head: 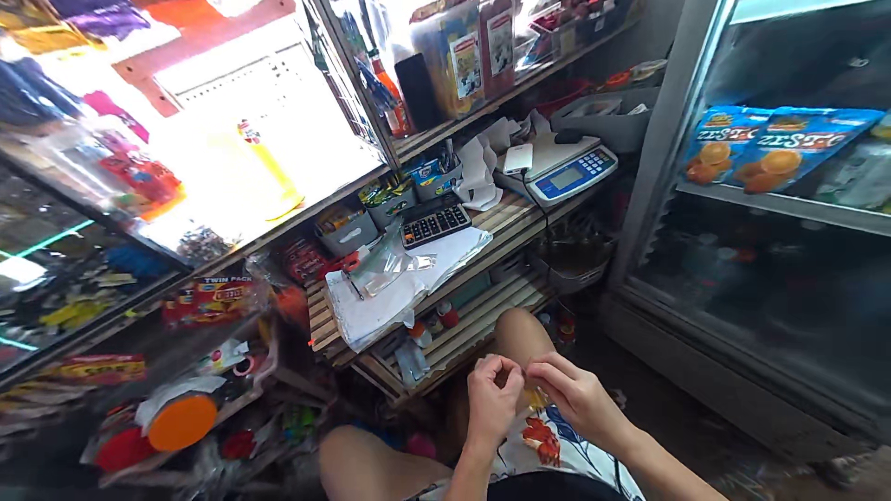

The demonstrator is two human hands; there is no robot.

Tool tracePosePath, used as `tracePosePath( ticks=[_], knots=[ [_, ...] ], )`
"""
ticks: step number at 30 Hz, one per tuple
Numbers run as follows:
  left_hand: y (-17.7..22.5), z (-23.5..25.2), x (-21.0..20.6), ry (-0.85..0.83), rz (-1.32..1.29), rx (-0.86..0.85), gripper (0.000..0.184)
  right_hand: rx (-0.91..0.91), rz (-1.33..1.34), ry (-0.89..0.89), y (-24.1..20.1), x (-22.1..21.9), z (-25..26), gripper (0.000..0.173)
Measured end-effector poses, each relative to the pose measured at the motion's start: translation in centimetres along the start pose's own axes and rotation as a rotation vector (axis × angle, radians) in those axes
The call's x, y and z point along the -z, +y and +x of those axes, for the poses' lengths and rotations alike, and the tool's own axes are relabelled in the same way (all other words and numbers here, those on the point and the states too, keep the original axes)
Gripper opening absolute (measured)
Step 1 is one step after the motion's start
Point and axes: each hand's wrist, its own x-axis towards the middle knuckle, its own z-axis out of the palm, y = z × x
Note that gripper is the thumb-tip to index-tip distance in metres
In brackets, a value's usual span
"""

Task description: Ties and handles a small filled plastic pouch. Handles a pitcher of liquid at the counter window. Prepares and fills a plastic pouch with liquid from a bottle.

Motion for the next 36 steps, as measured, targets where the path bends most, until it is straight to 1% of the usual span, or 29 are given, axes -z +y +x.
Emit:
tracePosePath(
  ticks=[2,4,8,10,13,14,16,19,24,26,28,29,30,32,33,34,36],
  knots=[
    [-0.2,0.3,0.2,0.006,0.064,-0.063,0.009,0.006,0.009,0.013,0.1,-0.3,0.0,0.017],
    [-0.4,0.4,0.2,-0.013,0.064,-0.110,0.010,-0.016,-0.001,0.028,0.0,-0.4,0.3,0.017],
    [-0.5,0.3,0.3,-0.029,0.138,-0.277,0.016,-0.091,-0.029,0.049,-0.2,-0.3,0.8,0.018],
    [-0.6,0.2,0.6,-0.055,0.107,-0.264,0.017,-0.102,-0.016,0.040,-0.1,-0.3,1.0,0.018],
    [-0.6,0.2,0.6,-0.062,-0.010,-0.138,0.011,-0.127,0.068,-0.013,0.2,0.2,1.1,0.016],
    [-0.6,0.2,0.6,-0.064,-0.014,-0.136,0.010,-0.157,0.118,-0.027,0.3,0.3,1.1,0.016],
    [-0.5,0.2,0.6,-0.057,0.028,-0.192,0.008,-0.195,0.158,-0.042,0.2,0.7,1.4,0.016],
    [-0.4,0.1,0.2,-0.013,0.114,-0.302,0.007,-0.125,0.070,0.007,-0.2,1.0,2.0,0.015],
    [-0.8,-0.3,-0.3,0.039,0.165,-0.398,0.007,0.011,-0.063,0.107,-0.8,0.4,1.8,0.012],
    [-0.7,-0.2,-0.3,0.039,0.178,-0.420,0.007,0.030,-0.076,0.143,-0.9,0.2,1.8,0.010],
    [-0.5,0.0,-0.6,0.039,0.175,-0.414,0.006,-0.008,-0.012,0.163,-0.8,0.2,2.1,0.009],
    [-0.3,0.0,-0.8,0.043,0.156,-0.407,0.006,-0.052,0.054,0.149,-0.8,0.2,2.2,0.011],
    [-0.1,-0.1,-1.1,0.048,0.118,-0.400,0.006,-0.105,0.130,0.112,-0.6,0.2,2.0,0.017],
    [0.1,-0.5,-1.8,0.067,0.015,-0.388,0.007,-0.221,0.298,0.026,-0.3,0.0,0.7,0.039],
    [0.2,-0.6,-2.0,0.084,-0.020,-0.390,0.008,-0.273,0.361,0.011,-0.3,-0.2,0.0,0.047],
    [0.3,-0.5,-2.1,0.102,-0.035,-0.402,0.009,-0.308,0.391,0.015,-0.2,-0.4,-0.3,0.049],
    [0.4,-0.4,-2.1,0.128,-0.040,-0.430,0.009,-0.315,0.415,0.035,-0.1,-0.7,-0.6,0.043]
  ],
)
